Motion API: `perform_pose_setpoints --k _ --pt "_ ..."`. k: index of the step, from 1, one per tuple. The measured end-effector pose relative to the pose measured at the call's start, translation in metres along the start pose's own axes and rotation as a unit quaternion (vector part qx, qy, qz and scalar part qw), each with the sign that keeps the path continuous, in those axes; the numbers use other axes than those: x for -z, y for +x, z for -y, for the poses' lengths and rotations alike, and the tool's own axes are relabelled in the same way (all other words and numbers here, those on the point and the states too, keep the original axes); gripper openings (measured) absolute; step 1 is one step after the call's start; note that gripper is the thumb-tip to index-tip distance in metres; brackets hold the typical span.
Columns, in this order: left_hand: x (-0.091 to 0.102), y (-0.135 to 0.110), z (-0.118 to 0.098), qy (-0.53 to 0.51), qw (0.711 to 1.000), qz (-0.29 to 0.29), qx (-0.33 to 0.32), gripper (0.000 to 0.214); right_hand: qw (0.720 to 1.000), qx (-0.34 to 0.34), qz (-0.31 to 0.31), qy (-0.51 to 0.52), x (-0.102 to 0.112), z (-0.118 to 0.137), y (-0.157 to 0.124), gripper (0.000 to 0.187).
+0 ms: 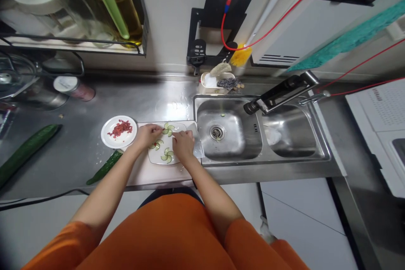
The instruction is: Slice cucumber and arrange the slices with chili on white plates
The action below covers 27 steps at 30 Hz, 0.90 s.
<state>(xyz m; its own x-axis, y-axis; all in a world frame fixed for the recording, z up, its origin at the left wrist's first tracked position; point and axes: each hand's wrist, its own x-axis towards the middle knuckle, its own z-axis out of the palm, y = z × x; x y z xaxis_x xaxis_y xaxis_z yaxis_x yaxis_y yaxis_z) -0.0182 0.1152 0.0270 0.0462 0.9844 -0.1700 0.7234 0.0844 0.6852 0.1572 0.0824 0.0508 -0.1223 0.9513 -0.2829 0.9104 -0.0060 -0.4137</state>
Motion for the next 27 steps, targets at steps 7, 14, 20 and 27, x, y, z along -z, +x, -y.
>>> perform_pose_setpoints --k 7,14,20,27 --pt "-0.007 0.024 0.0 0.017 0.993 0.116 0.002 0.026 1.0 0.023 -0.001 -0.016 -0.007 0.002 0.016 0.036" --pt "-0.009 0.031 0.002 0.03 0.989 0.141 0.013 0.026 0.999 0.027 -0.002 -0.022 -0.015 0.0 0.022 0.034" --pt "-0.011 0.034 0.003 0.03 0.99 0.139 0.02 0.026 0.999 0.027 -0.002 -0.021 -0.02 0.0 0.025 0.035" --pt "-0.009 0.035 0.0 0.027 0.989 0.14 0.029 0.025 1.0 0.027 -0.003 -0.015 -0.024 -0.003 0.028 0.034"
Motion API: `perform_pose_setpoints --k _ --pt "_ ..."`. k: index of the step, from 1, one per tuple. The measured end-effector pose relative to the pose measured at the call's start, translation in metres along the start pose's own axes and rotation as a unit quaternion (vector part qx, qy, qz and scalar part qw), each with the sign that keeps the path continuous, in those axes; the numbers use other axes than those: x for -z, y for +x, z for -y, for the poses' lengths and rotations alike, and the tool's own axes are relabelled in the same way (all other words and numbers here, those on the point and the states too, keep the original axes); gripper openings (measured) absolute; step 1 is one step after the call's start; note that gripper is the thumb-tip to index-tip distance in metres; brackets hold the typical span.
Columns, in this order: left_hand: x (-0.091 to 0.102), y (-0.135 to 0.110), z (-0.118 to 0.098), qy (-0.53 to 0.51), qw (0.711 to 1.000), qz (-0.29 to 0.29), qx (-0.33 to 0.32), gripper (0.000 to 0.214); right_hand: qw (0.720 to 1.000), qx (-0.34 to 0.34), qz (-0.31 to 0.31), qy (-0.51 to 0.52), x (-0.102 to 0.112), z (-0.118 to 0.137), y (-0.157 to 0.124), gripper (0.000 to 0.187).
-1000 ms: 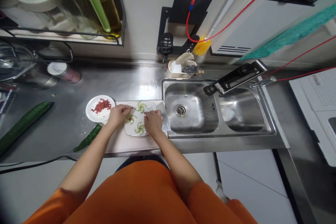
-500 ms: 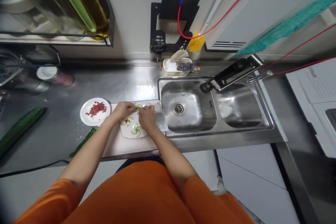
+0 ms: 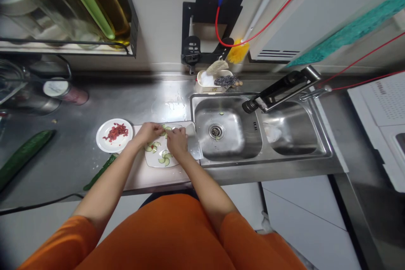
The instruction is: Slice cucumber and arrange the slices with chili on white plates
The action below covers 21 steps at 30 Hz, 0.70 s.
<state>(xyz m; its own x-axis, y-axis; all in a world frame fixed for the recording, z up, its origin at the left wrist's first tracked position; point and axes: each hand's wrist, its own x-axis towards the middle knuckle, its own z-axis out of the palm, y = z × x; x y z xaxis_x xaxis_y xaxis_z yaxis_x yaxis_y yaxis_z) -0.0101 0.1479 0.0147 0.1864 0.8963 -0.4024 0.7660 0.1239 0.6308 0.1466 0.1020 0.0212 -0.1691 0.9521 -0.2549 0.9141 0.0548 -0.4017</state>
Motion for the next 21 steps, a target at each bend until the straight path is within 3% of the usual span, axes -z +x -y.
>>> perform_pose_setpoints --k 8,21 --pt "0.0001 -0.0041 -0.0039 0.018 1.0 -0.011 -0.009 0.024 1.0 -0.004 0.01 -0.006 0.0011 0.0015 0.0001 0.034" --pt "0.0053 -0.0078 0.0014 -0.035 0.999 -0.028 -0.005 0.028 1.0 -0.009 0.006 -0.003 0.0083 0.0045 -0.0034 0.033"
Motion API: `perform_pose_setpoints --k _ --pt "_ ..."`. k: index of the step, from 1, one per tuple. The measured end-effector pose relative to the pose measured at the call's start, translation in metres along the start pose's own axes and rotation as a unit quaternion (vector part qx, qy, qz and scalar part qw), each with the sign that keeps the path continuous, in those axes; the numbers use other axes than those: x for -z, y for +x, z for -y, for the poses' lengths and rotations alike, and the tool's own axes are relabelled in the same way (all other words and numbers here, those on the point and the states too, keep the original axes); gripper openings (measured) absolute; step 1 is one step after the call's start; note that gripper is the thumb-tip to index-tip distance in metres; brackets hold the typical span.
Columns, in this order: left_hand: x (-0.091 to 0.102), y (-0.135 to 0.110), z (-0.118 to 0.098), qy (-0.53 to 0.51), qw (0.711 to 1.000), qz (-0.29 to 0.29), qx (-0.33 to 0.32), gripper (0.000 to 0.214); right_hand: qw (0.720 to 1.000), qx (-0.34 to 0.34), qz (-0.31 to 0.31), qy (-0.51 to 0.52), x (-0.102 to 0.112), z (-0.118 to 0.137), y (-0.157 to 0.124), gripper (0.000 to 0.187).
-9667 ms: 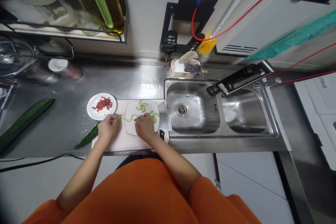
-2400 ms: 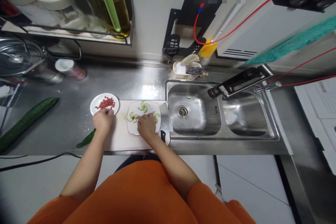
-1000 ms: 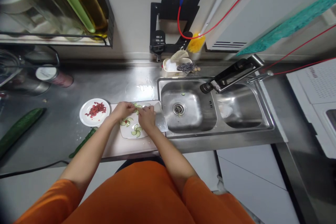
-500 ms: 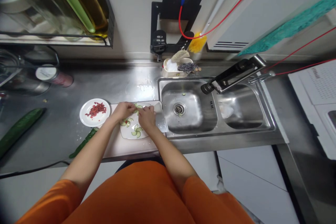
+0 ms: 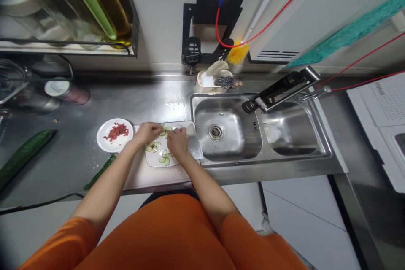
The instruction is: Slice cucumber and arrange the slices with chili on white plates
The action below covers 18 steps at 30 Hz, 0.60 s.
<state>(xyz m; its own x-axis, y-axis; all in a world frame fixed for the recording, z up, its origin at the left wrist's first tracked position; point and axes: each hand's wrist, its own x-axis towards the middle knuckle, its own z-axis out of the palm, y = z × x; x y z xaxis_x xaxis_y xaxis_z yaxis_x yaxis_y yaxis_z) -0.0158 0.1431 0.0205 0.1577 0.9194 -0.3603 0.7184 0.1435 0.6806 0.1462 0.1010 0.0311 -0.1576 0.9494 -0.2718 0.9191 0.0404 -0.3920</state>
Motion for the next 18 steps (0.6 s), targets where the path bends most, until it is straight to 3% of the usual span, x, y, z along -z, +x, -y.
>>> perform_pose_setpoints --k 6,11,15,18 --pt "0.007 -0.009 -0.001 0.002 0.999 -0.033 0.01 0.031 1.0 0.003 -0.002 -0.005 0.002 -0.003 -0.003 0.034" --pt "0.017 -0.036 0.005 0.025 0.994 -0.098 0.035 0.028 1.0 0.0 0.012 -0.025 0.007 -0.005 -0.008 0.035" --pt "0.027 -0.067 0.025 0.059 0.977 -0.164 0.119 0.027 1.0 -0.007 0.013 -0.026 0.01 -0.009 -0.016 0.034" --pt "0.034 -0.085 0.045 0.101 0.946 -0.226 0.208 0.029 1.0 -0.006 0.007 -0.007 0.009 -0.012 -0.022 0.033"
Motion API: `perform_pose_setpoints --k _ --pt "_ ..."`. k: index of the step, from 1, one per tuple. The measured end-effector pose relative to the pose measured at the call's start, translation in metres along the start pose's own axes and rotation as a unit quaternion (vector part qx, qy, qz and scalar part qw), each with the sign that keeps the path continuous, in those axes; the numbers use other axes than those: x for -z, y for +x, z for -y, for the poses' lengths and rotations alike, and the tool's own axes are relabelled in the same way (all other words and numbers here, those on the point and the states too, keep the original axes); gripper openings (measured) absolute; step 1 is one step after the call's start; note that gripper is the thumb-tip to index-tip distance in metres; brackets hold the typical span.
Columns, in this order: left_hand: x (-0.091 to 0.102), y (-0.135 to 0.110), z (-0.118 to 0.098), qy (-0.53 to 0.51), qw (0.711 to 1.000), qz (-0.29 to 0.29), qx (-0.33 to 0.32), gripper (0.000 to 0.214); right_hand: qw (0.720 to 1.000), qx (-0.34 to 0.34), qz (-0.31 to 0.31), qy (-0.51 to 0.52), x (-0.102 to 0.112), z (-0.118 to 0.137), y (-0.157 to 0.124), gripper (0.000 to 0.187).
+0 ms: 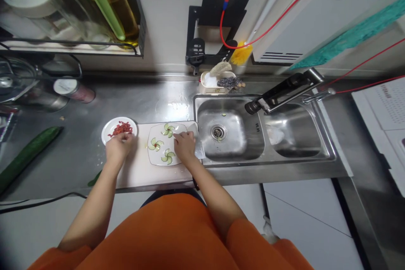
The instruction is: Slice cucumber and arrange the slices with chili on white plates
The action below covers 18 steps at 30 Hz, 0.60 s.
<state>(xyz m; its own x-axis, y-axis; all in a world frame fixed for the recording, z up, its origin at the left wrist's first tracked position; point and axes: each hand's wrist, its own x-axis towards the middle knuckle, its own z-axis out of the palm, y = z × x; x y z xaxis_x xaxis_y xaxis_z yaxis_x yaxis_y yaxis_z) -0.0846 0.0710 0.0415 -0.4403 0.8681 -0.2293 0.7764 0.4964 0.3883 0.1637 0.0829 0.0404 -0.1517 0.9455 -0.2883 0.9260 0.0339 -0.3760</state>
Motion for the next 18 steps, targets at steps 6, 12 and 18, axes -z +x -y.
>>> perform_pose_setpoints --k 6,12,18 --pt "-0.009 0.009 0.026 0.033 0.997 -0.054 0.049 0.039 1.0 -0.009 0.006 0.016 -0.002 0.0 -0.009 0.03" --pt "-0.018 0.018 0.024 0.006 0.999 -0.04 0.026 0.038 1.0 -0.008 0.005 0.01 -0.001 0.002 -0.014 0.03" --pt "-0.018 0.018 0.023 0.004 0.999 -0.041 0.013 0.035 1.0 -0.012 -0.005 0.012 0.0 -0.002 -0.02 0.029"
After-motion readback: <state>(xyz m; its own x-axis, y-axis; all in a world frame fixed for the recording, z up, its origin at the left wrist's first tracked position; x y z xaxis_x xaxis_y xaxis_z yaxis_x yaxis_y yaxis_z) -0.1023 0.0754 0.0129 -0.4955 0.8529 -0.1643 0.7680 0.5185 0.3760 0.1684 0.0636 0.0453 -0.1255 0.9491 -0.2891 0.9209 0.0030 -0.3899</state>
